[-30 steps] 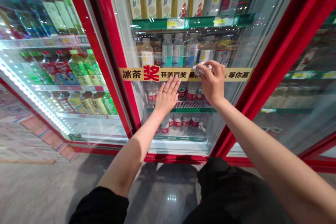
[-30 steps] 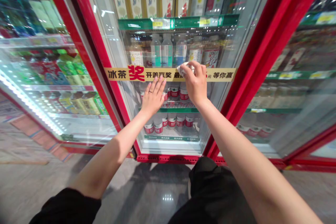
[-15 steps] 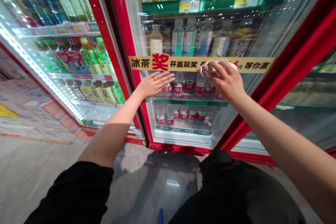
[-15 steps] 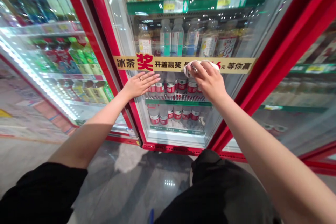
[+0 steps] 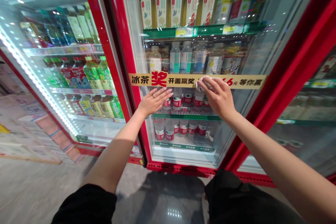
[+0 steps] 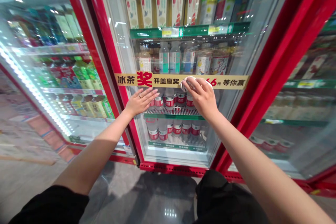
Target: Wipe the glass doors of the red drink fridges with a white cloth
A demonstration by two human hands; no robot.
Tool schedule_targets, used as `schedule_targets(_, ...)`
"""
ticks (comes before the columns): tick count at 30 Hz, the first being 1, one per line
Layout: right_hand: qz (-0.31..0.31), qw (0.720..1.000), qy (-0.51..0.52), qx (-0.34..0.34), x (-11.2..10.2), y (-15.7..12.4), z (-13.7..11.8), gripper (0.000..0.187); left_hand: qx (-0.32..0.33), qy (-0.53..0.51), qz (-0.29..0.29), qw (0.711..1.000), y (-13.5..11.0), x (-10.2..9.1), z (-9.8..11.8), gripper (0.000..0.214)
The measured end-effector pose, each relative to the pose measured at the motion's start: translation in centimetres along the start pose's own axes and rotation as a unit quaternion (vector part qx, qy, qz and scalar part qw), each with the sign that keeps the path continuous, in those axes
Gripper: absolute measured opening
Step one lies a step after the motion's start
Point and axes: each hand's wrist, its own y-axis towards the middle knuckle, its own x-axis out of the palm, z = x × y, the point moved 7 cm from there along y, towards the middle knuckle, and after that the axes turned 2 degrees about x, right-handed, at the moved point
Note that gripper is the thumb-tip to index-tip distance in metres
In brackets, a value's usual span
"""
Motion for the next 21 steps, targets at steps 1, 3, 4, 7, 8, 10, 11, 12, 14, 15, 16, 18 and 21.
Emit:
schedule_targets(1, 0.019, 1.0, -0.001, 0.015, -0.5, 0.3, 0.3, 0.057, -0.001, 0.002, -0.004, 1.0, 0.0, 0.0, 0.0, 0.073)
schedule_targets(3, 0.063, 0.997, -0.002, 0.05, -1.2, 1.4, 0.7, 0.056, -0.008, -0.002, -0.018, 1.0, 0.1, 0.1, 0.0, 0.071)
schedule_targets(4, 0.081, 0.995, -0.001, 0.065, -1.4, 2.1, 0.6, 0.056, -0.013, -0.003, -0.024, 1.0, 0.1, 0.2, 0.0, 0.07)
schedule_targets(7, 0.076, 0.995, 0.01, 0.063, -0.6, 3.8, -0.6, 0.059, -0.019, 0.004, -0.031, 0.999, 0.1, 0.2, 0.1, 0.068)
schedule_targets(8, 0.058, 0.997, 0.014, 0.045, -0.1, 4.0, -1.2, 0.061, -0.019, 0.008, -0.033, 0.999, 0.1, 0.2, 0.1, 0.067)
schedule_targets(10, 0.016, 1.0, 0.014, -0.009, 0.7, 3.5, -2.2, 0.063, -0.022, 0.013, -0.04, 0.999, 0.1, 0.3, 0.2, 0.065)
schedule_targets(11, -0.002, 0.999, 0.008, -0.04, 0.9, 2.8, -2.6, 0.064, -0.026, 0.014, -0.042, 0.999, 0.0, 0.3, 0.1, 0.065)
schedule_targets(12, -0.018, 0.997, -0.001, -0.069, 1.0, 2.1, -2.7, 0.065, -0.029, 0.015, -0.04, 0.999, 0.0, 0.3, 0.1, 0.065)
schedule_targets(14, -0.023, 0.994, -0.018, -0.104, 0.6, 0.6, -2.5, 0.07, -0.029, 0.016, -0.029, 0.999, -0.1, 0.3, 0.2, 0.067)
schedule_targets(15, -0.02, 0.994, -0.024, -0.107, 0.3, 0.2, -2.1, 0.073, -0.027, 0.017, -0.021, 0.999, -0.2, 0.3, 0.2, 0.068)
schedule_targets(16, -0.013, 0.995, -0.029, -0.098, -0.1, 0.0, -1.7, 0.076, -0.023, 0.017, -0.015, 0.999, -0.2, 0.3, 0.2, 0.069)
schedule_targets(18, 0.009, 0.997, -0.032, -0.072, -0.6, 0.4, -1.1, 0.079, -0.018, 0.018, -0.01, 1.0, -0.3, 0.3, 0.3, 0.071)
schedule_targets(21, 0.035, 0.998, -0.021, -0.043, -0.6, 2.2, -1.5, 0.081, -0.024, 0.021, -0.016, 0.999, -0.4, 0.5, 0.2, 0.072)
